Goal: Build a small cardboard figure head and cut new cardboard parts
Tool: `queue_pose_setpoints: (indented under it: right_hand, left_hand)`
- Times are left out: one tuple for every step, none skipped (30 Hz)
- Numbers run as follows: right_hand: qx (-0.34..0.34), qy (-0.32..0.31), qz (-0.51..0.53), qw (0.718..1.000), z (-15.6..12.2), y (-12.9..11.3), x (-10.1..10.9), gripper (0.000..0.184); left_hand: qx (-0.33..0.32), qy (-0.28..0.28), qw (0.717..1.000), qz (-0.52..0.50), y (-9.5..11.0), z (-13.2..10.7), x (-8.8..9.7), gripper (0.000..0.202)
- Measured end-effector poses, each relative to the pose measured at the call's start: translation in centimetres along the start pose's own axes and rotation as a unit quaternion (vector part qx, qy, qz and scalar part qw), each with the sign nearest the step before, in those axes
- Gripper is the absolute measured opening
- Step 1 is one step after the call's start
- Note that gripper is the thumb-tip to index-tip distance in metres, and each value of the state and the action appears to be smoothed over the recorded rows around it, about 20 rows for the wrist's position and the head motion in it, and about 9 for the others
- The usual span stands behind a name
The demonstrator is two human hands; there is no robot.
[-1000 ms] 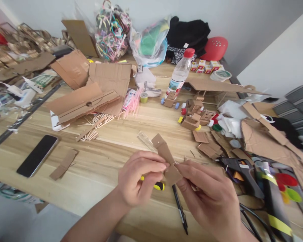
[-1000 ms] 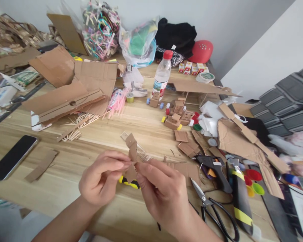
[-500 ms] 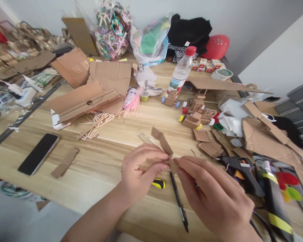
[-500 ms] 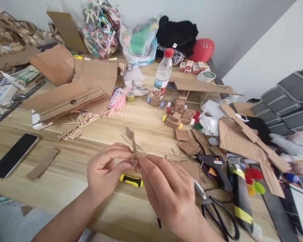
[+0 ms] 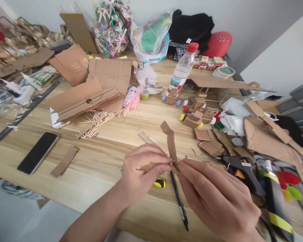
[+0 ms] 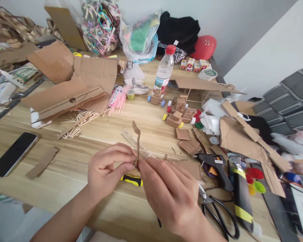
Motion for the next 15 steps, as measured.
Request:
queue_pose_setpoints:
  right_hand:
    - [-0.008,0.000,0.004,1.000,0.0,0.1,0.0,0.024]
    - [-0.023,-0.001,0.011,1.000,0.0,0.3,-0.1,0.023]
    - [-0.045,-0.004,0.022,0.999,0.0,0.6,-0.2,0.023]
    - [-0.071,-0.010,0.036,0.997,0.1,1.0,-0.2,0.022]
    - [-0.099,-0.020,0.054,0.993,0.1,1.5,-0.4,0.021]
    - [-0.126,-0.034,0.073,0.989,0.1,1.9,-0.6,0.020]
    - [-0.150,-0.051,0.090,0.983,0.2,2.3,-0.8,0.018]
    - [-0.169,-0.068,0.103,0.978,0.2,2.6,-1.0,0.017]
    - [-0.186,-0.083,0.112,0.973,0.2,2.9,-1.2,0.016]
    - [-0.199,-0.093,0.118,0.968,0.2,3.2,-1.3,0.015]
    - [-0.206,-0.096,0.122,0.966,0.2,3.3,-1.3,0.015]
    - [-0.210,-0.095,0.126,0.965,0.2,3.3,-1.3,0.016]
    - [-0.211,-0.095,0.130,0.964,0.2,3.3,-1.2,0.016]
    - [-0.210,-0.092,0.132,0.964,0.2,3.2,-1.1,0.016]
    - [-0.207,-0.089,0.131,0.965,0.2,3.0,-1.0,0.017]
  left_hand:
    - [-0.006,-0.004,1.000,0.006,0.1,0.0,0.0,0.013]
    - [-0.014,-0.007,1.000,0.013,0.3,0.0,-0.1,0.012]
    - [-0.024,-0.008,0.999,0.021,0.4,0.1,-0.1,0.011]
    - [-0.035,-0.007,0.999,0.029,0.6,0.1,-0.1,0.011]
    - [-0.045,-0.005,0.998,0.038,0.8,0.1,0.0,0.011]
    - [-0.053,-0.001,0.998,0.046,1.0,0.1,0.0,0.011]
    - [-0.058,0.002,0.997,0.053,1.1,0.2,0.0,0.011]
    - [-0.061,0.003,0.996,0.058,1.2,0.2,0.1,0.010]
    - [-0.061,0.003,0.996,0.060,1.2,0.2,0.1,0.010]
    - [-0.060,0.001,0.996,0.060,1.2,0.2,0.0,0.010]
    - [-0.059,-0.003,0.997,0.058,1.2,0.3,0.0,0.009]
    - [-0.059,-0.007,0.997,0.056,1.3,0.3,-0.1,0.008]
    - [-0.057,-0.012,0.997,0.052,1.3,0.3,-0.1,0.007]
    - [-0.055,-0.017,0.997,0.048,1.3,0.3,-0.2,0.007]
    - [-0.050,-0.021,0.998,0.043,1.2,0.3,-0.2,0.006]
Point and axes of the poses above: each hand's wrist, its own z-axis towards the middle knuckle, its own x-axis out of the back of the hand, y = z × x, the point moved 9 cm from there along z, towards the middle knuckle, and after that the axes turned 8 degrees about -x, right-handed, at the moved point
